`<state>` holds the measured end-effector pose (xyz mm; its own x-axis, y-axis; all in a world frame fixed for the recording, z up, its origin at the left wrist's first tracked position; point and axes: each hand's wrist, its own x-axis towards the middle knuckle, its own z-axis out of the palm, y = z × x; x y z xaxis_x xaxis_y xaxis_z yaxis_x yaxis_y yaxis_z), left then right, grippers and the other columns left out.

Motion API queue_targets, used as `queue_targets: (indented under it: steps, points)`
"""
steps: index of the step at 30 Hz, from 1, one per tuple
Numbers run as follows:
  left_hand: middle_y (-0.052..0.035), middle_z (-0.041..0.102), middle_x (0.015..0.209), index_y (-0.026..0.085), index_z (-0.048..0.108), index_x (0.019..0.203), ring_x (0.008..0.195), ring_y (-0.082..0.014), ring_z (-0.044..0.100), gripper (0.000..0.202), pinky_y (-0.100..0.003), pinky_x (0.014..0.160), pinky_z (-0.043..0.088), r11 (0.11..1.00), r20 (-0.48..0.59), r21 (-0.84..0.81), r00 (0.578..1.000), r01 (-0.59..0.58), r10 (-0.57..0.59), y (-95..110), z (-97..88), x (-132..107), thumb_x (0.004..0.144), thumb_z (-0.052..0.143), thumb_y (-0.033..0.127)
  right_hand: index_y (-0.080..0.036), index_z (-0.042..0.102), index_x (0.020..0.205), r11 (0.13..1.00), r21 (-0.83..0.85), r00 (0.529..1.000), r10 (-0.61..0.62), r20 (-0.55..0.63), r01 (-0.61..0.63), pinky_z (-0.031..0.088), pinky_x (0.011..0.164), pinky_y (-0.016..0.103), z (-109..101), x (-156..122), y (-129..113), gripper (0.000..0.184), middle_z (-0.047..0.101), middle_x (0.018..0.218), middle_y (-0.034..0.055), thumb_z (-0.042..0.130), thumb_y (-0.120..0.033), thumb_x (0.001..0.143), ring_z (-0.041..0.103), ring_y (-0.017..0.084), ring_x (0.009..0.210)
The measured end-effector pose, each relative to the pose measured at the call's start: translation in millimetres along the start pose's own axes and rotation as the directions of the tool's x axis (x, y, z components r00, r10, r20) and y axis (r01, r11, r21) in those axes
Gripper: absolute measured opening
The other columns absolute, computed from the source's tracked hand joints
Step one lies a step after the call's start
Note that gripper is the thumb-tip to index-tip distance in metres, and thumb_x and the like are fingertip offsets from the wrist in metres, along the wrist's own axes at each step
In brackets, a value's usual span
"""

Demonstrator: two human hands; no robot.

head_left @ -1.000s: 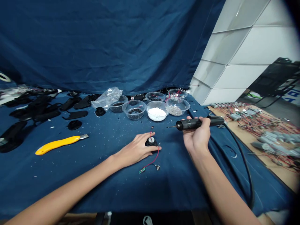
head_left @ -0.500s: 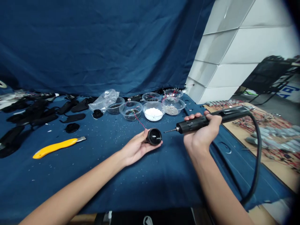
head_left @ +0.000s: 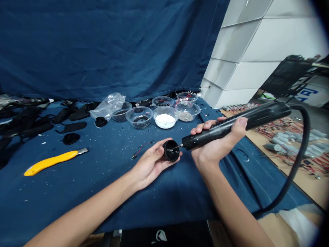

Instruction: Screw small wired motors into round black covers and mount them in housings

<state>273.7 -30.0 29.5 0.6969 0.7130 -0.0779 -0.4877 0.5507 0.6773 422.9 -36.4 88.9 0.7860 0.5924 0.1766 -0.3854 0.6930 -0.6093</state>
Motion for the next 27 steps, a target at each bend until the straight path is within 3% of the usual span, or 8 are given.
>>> queue_targets:
  steps: [13,27]
  points:
    - [-0.0124,0.06,0.117,0.014,0.055,0.121,0.108,-0.0271,0.062,0.045,-0.043,0.104,0.046,0.998,-0.074,-0.05,0.997,-0.031,0.027,-4.7,8.4,-4.1,0.082,0.069,0.031,-0.022,0.043,0.081,0.996,-0.011,0.995,-0.093,0.034,0.094,0.04,0.033,0.024,3.0,-2.8,4.1,0.041,0.042,0.05,-0.0087,0.044,-0.063,0.081,0.044,0.011,0.036]
    - [-0.0145,0.061,0.115,0.012,0.053,0.121,0.106,-0.0255,0.063,0.04,-0.046,0.102,0.047,0.998,-0.13,-0.062,0.991,-0.021,0.013,-9.7,6.9,-4.9,0.086,0.065,0.026,-0.023,0.043,0.078,0.99,-0.001,0.969,-0.138,0.205,0.141,0.039,0.032,0.025,9.1,-19.2,-0.8,0.04,0.046,0.047,-0.0092,0.051,-0.062,0.076,0.044,0.012,0.032]
